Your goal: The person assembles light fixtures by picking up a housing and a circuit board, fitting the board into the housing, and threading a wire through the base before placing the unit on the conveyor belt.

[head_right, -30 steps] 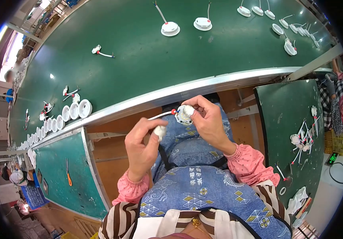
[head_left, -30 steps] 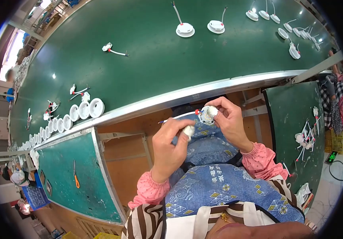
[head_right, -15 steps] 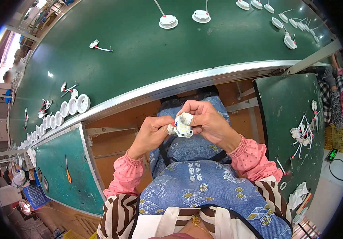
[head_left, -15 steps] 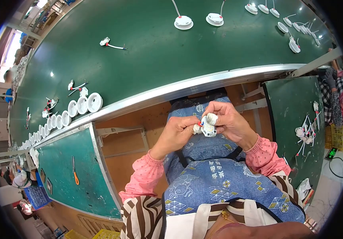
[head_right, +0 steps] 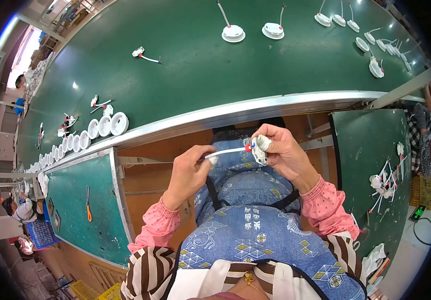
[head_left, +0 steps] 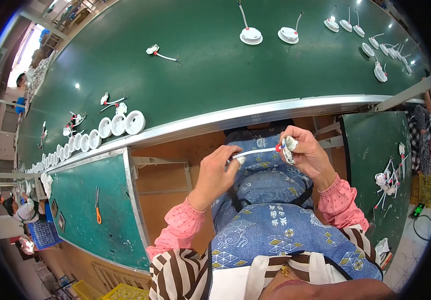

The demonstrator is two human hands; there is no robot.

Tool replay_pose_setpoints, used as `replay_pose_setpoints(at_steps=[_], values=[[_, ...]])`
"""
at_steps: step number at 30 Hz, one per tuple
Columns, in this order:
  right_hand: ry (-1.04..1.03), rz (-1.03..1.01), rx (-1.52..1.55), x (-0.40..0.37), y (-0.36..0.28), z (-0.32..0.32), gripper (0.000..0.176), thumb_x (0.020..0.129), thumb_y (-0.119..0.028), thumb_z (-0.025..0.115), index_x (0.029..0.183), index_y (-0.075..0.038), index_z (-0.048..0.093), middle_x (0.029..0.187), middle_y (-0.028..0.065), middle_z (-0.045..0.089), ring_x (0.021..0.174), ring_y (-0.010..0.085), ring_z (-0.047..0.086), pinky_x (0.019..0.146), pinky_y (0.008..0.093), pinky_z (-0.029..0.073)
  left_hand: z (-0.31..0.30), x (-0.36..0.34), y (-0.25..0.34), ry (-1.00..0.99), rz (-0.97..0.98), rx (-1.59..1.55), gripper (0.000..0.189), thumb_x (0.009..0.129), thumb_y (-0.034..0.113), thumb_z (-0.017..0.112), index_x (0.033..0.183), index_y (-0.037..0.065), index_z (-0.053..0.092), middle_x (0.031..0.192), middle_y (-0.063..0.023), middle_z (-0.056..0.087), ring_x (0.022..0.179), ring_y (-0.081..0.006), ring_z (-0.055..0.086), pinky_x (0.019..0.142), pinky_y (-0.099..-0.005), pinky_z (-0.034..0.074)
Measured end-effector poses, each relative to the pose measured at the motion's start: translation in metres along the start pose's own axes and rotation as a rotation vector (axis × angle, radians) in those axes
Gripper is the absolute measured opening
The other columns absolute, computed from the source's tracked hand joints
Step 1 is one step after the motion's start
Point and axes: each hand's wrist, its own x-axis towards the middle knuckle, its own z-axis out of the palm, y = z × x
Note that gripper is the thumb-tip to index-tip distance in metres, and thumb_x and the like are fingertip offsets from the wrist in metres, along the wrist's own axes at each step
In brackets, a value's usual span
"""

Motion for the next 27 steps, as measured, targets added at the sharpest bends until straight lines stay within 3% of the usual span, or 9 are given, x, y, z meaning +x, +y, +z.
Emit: replay_pose_setpoints(at_steps=[4,7,14,16,18,19,22,26,27], values=[[0.01,-0.039,-0.079,-0.002,-0.008,0.001,0.022,0.09,-0.013,0.076,0.099,0.002,0.062,0.09,0.0092,0.066,0.068,0.0119,0.063,0.055,0.0204,0.049,-0.005,-0.007,-0.007,-0.154,-0.12,-0.097,0.014,0.087,0.0,0.068,0.101,0.0,0.071,0.082,-0.011,0.07,0.067,-0.0236,0.068,0.061,-0.032,0.054],[-0.01,-0.023,-0.027,-0.001,-0.014,-0.004,0.023,0.089,-0.012,0.076,0.099,0.002,0.061,0.089,0.0098,0.064,0.067,0.0134,0.064,0.054,0.0199,0.049,0.003,-0.012,-0.006,-0.059,0.297,0.07,0.016,0.085,-0.002,0.069,0.1,0.001,0.071,0.08,-0.0111,0.07,0.067,-0.0275,0.069,0.06,-0.0342,0.055],[-0.086,0.012,0.017,0.002,-0.013,-0.001,0.017,0.094,-0.013,0.073,0.099,0.001,0.065,0.086,0.0048,0.067,0.07,0.0091,0.065,0.059,0.0211,0.053,-0.004,-0.011,-0.008,0.01,0.357,0.135,0.022,0.08,-0.004,0.071,0.101,0.003,0.07,0.076,-0.0127,0.067,0.066,-0.0292,0.068,0.056,-0.0355,0.053],[-0.038,-0.009,-0.032,0.003,-0.008,-0.002,0.018,0.094,-0.014,0.073,0.099,0.001,0.065,0.086,0.0044,0.067,0.071,0.0087,0.065,0.059,0.0208,0.053,-0.012,-0.006,0.007,-0.017,0.285,0.237,0.036,0.079,0.0,0.074,0.114,0.004,0.067,0.092,-0.0141,0.068,0.086,-0.0308,0.066,0.073,-0.0386,0.05],[-0.004,-0.041,-0.117,0.003,-0.008,0.003,0.017,0.095,-0.015,0.072,0.099,0.001,0.065,0.085,0.0028,0.066,0.065,0.0045,0.058,0.052,0.0177,0.043,-0.02,-0.002,0.025,-0.04,0.211,0.337,0.051,0.077,0.003,0.076,0.127,0.005,0.064,0.108,-0.0155,0.069,0.106,-0.0323,0.065,0.09,-0.0417,0.048],[-0.012,-0.027,-0.15,0.001,-0.01,0.004,0.017,0.096,-0.015,0.071,0.099,0.0,0.065,0.085,0.0024,0.066,0.064,0.0035,0.056,0.05,0.0171,0.04,-0.021,-0.005,0.027,-0.092,0.146,0.334,0.06,0.079,0.008,0.076,0.136,0.006,0.058,0.121,-0.0162,0.066,0.12,-0.0335,0.058,0.101,-0.0428,0.04],[-0.026,-0.004,-0.217,0.002,-0.005,0.01,0.016,0.097,-0.015,0.07,0.1,0.0,0.065,0.084,0.0014,0.065,0.061,0.0015,0.05,0.048,0.0163,0.033,-0.013,0.003,0.033,-0.136,0.187,0.099,0.052,0.082,0.008,0.073,0.132,0.005,0.061,0.117,-0.017,0.067,0.115,-0.0351,0.061,0.099,-0.0427,0.043],[-0.058,0.029,-0.224,0.003,0.003,0.019,0.016,0.097,-0.015,0.07,0.101,-0.001,0.065,0.082,0.001,0.064,0.061,0.0012,0.05,0.047,0.0165,0.033,0.011,0.011,0.024,-0.36,-0.136,-0.481,0.023,0.094,0.01,0.064,0.116,0.001,0.065,0.084,-0.0095,0.067,0.076,-0.0159,0.066,0.069,-0.0319,0.05],[-0.069,0.036,-0.212,0.001,0.003,0.024,0.013,0.097,-0.013,0.068,0.102,-0.001,0.065,0.083,0.0008,0.063,0.063,0.0014,0.051,0.049,0.0167,0.034,0.015,0.012,0.027,-0.337,-0.207,-0.6,0.015,0.098,0.01,0.061,0.104,-0.001,0.068,0.07,-0.0046,0.06,0.061,-0.0086,0.056,0.055,-0.0277,0.044]])
